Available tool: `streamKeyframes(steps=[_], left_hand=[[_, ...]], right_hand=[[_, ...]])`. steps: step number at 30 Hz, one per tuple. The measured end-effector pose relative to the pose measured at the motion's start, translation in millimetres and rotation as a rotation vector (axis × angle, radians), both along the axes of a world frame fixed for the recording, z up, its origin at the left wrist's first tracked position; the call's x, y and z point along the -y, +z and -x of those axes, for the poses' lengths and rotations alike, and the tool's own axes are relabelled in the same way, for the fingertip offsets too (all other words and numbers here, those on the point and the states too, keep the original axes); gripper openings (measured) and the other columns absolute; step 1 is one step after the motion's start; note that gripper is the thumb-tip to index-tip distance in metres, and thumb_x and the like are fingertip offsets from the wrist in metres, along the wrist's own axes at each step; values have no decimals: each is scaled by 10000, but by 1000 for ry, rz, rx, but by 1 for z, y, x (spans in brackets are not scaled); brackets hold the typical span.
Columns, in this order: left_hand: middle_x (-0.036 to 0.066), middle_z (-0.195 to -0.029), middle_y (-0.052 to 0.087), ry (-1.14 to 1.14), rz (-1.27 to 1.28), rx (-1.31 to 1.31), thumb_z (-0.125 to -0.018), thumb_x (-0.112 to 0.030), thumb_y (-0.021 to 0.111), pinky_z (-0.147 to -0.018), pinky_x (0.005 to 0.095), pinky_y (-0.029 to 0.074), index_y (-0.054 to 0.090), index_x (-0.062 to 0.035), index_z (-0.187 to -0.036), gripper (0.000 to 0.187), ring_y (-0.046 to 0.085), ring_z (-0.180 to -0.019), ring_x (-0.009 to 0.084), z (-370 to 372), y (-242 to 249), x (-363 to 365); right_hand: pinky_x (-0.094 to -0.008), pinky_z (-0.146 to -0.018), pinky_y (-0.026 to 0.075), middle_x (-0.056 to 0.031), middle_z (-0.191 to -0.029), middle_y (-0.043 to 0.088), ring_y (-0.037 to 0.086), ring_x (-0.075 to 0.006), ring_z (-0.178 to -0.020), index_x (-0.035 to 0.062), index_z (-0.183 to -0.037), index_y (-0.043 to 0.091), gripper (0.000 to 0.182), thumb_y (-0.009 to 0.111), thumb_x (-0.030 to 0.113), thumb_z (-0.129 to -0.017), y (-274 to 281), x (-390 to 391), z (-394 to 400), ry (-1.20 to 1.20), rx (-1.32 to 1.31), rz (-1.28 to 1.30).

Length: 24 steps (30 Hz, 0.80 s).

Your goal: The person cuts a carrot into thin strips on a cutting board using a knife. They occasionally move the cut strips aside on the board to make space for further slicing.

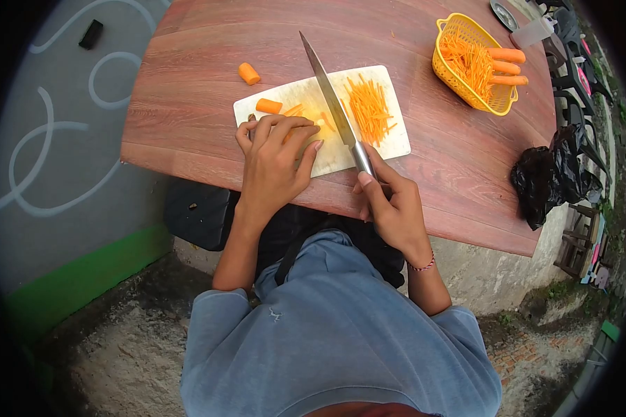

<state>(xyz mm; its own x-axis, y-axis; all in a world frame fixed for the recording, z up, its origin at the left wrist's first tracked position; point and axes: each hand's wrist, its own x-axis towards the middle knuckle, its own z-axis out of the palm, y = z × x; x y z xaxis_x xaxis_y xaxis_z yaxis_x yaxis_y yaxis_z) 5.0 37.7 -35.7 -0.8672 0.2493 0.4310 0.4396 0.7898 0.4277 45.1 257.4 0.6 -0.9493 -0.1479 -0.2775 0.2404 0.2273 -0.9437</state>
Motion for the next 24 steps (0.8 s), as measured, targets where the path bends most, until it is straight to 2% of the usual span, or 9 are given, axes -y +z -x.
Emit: streamKeyframes(steps=[2,4,11,17,24], left_hand=[[-10,-1239,747,41,29,8,-934,-220,784,-1090,486,301,789,-108,-1168,259,617,-1224,233,-2,-2,-1],[-16,-1263,736,33,40,-16,-963,-256,750,-1090,565,276,787,-104,-1184,271,611,-1220,229,0,-4,-4],[-37,-1309,741,23,85,-24,-968,-261,746,-1130,571,242,795,-111,-1218,295,609,-1237,218,6,-6,-5],[-42,-1307,752,-25,68,-43,-960,-262,758,-1130,559,240,813,-105,-1154,256,626,-1223,213,10,-7,0],[-58,-1293,755,-84,75,-53,-948,-286,776,-1121,551,243,833,-144,-1106,220,624,-1233,204,11,-6,5]], right_hand=[[-299,-586,518,-86,-769,693,631,-102,-594,-15,-1553,542,508,629,126,-1073,0,-1,0,3,-6,-8],[-298,-586,516,-85,-765,691,630,-101,-594,-17,-1550,546,506,631,126,-1072,0,-1,0,6,-11,-13],[-304,-583,513,-74,-761,680,625,-100,-593,-19,-1547,550,509,636,132,-1070,0,-2,-1,7,3,-14],[-305,-585,509,-70,-738,658,619,-102,-586,-14,-1538,565,498,639,135,-1069,2,0,-1,-9,11,-17],[-301,-614,510,-79,-748,680,598,-89,-624,-5,-1536,571,495,642,131,-1066,-6,1,4,14,-63,-59]])
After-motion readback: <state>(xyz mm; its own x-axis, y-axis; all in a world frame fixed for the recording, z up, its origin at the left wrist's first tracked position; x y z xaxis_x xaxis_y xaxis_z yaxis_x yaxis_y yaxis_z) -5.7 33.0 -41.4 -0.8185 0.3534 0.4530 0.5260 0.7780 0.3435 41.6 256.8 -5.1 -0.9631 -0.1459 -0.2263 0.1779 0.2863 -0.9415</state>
